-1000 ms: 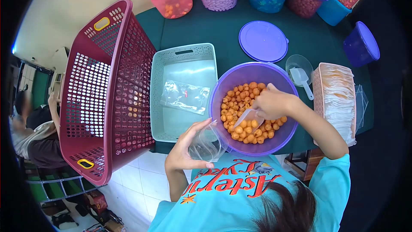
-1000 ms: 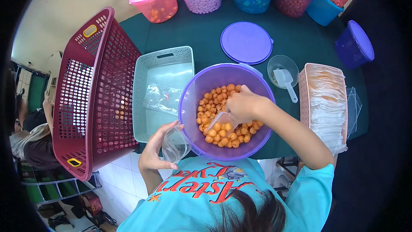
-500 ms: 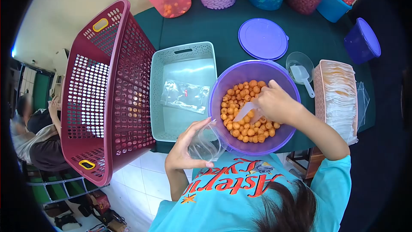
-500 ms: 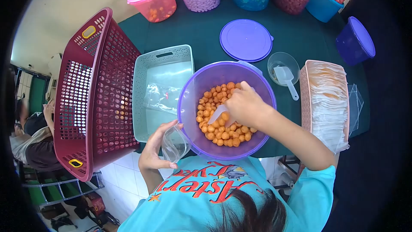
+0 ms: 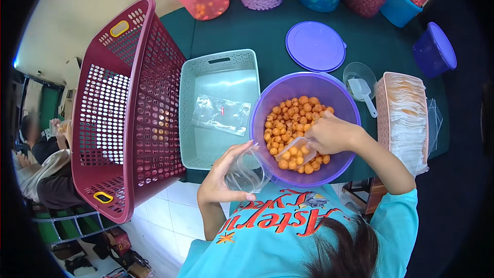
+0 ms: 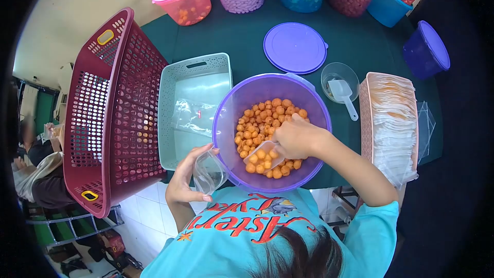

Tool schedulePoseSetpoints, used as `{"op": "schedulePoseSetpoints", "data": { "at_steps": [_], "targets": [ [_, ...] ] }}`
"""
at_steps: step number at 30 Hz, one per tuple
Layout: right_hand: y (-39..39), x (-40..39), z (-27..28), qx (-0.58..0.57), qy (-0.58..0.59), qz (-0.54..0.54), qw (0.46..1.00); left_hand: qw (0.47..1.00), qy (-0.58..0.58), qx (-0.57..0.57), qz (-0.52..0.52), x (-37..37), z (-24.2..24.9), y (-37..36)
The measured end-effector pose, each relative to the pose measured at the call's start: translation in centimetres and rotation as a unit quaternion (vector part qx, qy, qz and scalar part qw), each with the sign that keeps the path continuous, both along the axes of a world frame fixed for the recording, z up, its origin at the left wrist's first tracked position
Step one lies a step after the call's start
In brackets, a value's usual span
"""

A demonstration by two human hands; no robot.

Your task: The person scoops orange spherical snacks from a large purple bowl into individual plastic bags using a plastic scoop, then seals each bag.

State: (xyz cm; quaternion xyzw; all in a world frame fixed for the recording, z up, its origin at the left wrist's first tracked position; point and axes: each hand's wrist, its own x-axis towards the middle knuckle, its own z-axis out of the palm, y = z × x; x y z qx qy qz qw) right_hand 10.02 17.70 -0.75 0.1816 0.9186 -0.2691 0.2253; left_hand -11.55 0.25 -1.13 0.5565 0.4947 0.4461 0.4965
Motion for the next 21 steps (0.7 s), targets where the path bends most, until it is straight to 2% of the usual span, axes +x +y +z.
{"op": "schedulePoseSetpoints", "data": {
  "at_steps": [3, 7, 9, 13, 15, 17, 21],
  "targets": [
    [0.5, 0.8, -0.2, -0.063, 0.009, -0.032, 0.997, 1.0, 0.002, -0.002, -0.001, -0.1, -0.1, 0.0],
    [1.0, 1.1, 0.3, -0.074, -0.009, -0.02, 0.997, 1.0, 0.004, 0.01, 0.006, 0.1, -0.1, -0.2],
    [0.8, 1.4, 0.1, -0.062, 0.031, -0.019, 0.997, 1.0, 0.012, 0.005, 0.01, 0.3, 0.1, -0.2],
    [1.0, 1.4, 0.9, -0.064, 0.027, -0.03, 0.997, 0.999, 0.042, 0.008, 0.0, 0.1, 0.2, -0.1],
    [1.1, 1.7, 0.8, -0.026, 0.096, -0.056, 0.993, 0.998, 0.05, 0.022, 0.003, 0.0, 0.3, 0.0],
    [1.3, 1.8, 1.3, -0.018, 0.107, -0.05, 0.993, 0.998, 0.056, 0.035, -0.001, 0.0, 0.2, 0.0],
    [1.4, 1.7, 1.8, -0.05, 0.164, -0.083, 0.982, 0.996, 0.079, 0.028, 0.008, 0.0, 0.5, 0.4]
  ]
}}
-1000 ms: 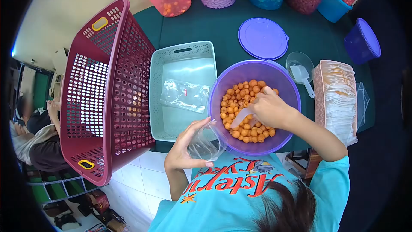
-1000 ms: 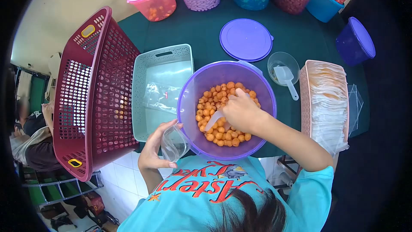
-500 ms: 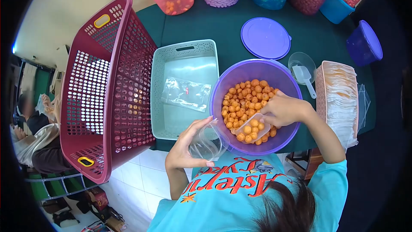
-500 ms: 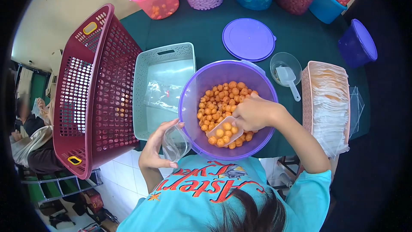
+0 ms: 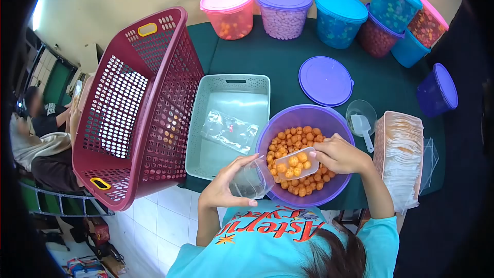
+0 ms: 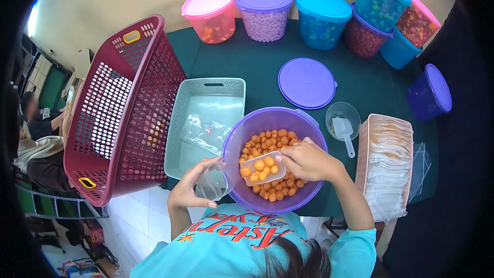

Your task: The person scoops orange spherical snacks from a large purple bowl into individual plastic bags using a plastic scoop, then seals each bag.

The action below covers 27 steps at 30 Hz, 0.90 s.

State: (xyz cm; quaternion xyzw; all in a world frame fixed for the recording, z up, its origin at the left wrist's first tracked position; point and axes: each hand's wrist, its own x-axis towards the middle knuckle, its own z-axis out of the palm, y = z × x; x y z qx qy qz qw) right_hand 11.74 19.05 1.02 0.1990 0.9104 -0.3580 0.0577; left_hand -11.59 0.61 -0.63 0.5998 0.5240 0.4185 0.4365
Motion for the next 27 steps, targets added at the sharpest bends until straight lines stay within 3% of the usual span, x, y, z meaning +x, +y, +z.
{"op": "schedulePoseSetpoints", "data": {
  "at_steps": [6, 11, 16, 22, 27],
  "targets": [
    [0.3, -0.1, 1.0, -0.009, 0.061, 0.002, 0.998, 1.0, 0.025, 0.012, 0.013, 0.5, 0.4, 0.1],
    [0.9, 0.0, 2.6, -0.019, 0.108, -0.028, 0.994, 0.992, 0.077, 0.039, 0.094, 1.8, 0.4, 0.5],
    [0.5, -0.1, 5.7, 0.054, 0.101, -0.018, 0.993, 0.988, 0.113, 0.052, 0.093, 2.5, 0.8, 0.9],
    [-1.8, -1.7, 8.1, 0.225, 0.043, -0.001, 0.973, 0.975, 0.183, 0.08, 0.101, 3.7, 1.6, 1.1],
    [-5.0, -4.1, 9.3, 0.396, -0.03, 0.089, 0.914, 0.97, 0.205, 0.088, 0.095, 4.8, 1.8, 1.6]
  ]
}}
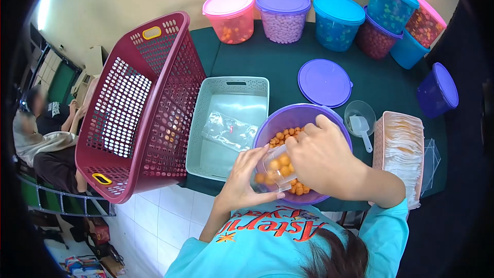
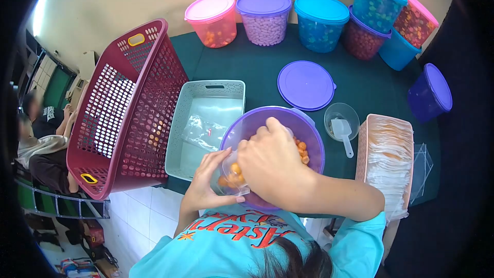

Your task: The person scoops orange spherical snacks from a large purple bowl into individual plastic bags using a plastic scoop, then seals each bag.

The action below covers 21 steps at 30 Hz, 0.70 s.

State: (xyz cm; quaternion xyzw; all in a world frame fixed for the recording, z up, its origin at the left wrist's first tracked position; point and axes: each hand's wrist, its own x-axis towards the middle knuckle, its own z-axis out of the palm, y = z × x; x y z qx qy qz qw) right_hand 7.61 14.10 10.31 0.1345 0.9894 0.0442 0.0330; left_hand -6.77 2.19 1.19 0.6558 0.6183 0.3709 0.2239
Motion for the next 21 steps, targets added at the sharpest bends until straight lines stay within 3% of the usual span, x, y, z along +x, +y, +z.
{"op": "schedulePoseSetpoints", "data": {
  "at_steps": [11, 14, 18, 21],
  "targets": [
    [0.9, 2.9, 2.7, 0.036, 0.06, -0.098, 0.993, 0.995, -0.096, -0.005, -0.003, -0.5, -0.4, -0.5],
    [2.1, 2.8, 0.6, 0.071, 0.046, -0.147, 0.986, 0.994, -0.11, 0.006, -0.003, -0.6, -0.7, -0.4],
    [2.9, 0.8, -4.3, 0.032, -0.181, -0.171, 0.968, 0.993, -0.117, 0.005, -0.008, -1.0, -1.1, -0.6],
    [3.7, 1.1, -8.3, 0.113, -0.125, -0.147, 0.975, 0.99, -0.137, 0.013, -0.011, -1.1, -1.6, -0.7]
  ]
}}
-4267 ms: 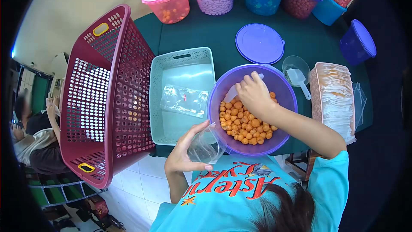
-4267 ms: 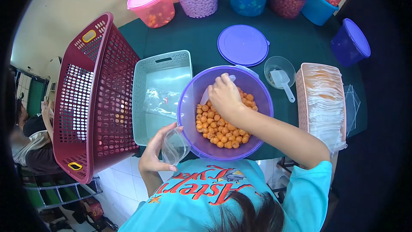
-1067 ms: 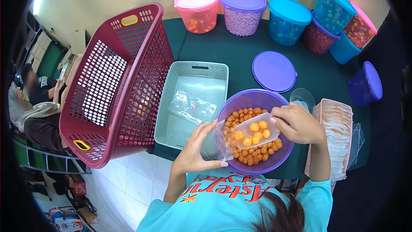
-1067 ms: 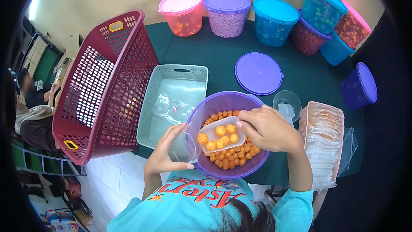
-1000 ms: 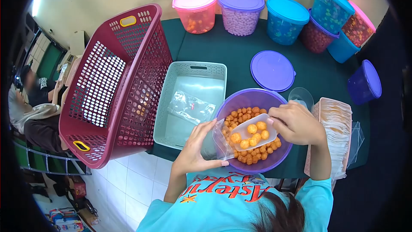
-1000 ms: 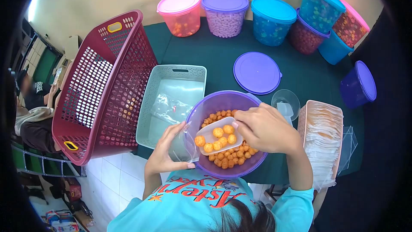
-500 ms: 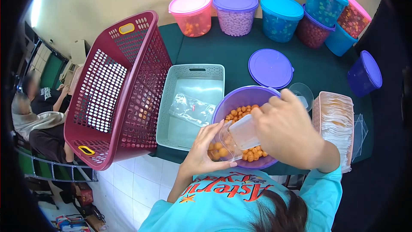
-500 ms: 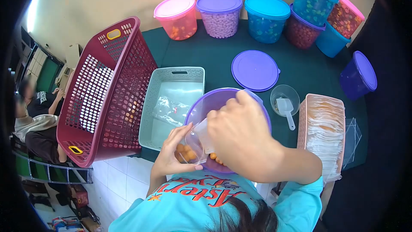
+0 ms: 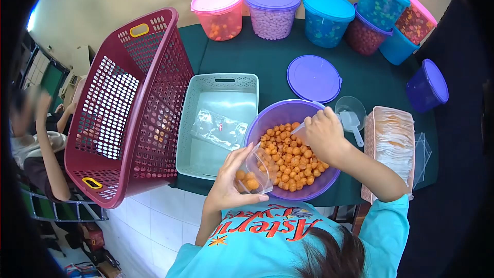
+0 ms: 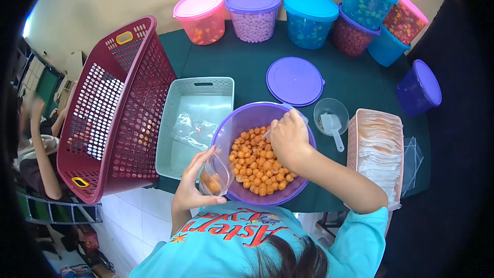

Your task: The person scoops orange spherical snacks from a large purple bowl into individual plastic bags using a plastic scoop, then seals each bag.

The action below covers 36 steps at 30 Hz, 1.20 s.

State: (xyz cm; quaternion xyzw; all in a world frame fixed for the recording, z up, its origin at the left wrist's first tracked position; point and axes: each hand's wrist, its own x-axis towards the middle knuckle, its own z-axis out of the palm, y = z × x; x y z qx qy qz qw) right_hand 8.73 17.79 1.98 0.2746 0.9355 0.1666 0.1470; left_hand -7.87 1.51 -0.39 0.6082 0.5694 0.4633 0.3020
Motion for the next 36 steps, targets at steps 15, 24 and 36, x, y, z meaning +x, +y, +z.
{"op": "schedulePoseSetpoints", "data": {
  "at_steps": [15, 24, 36],
  "targets": [
    [-0.2, 1.4, -4.3, -0.108, 0.183, 0.15, 0.966, 0.999, -0.012, -0.034, -0.019, -0.4, 0.2, 0.2],
    [1.2, 1.4, -2.7, -0.271, 0.07, 0.086, 0.956, 0.98, -0.195, -0.048, -0.011, -0.8, -0.9, -0.3],
    [2.9, 1.9, -2.6, -0.522, 0.016, 0.024, 0.852, 0.88, -0.472, -0.011, -0.056, -2.7, -2.3, -0.9]
  ]
}}
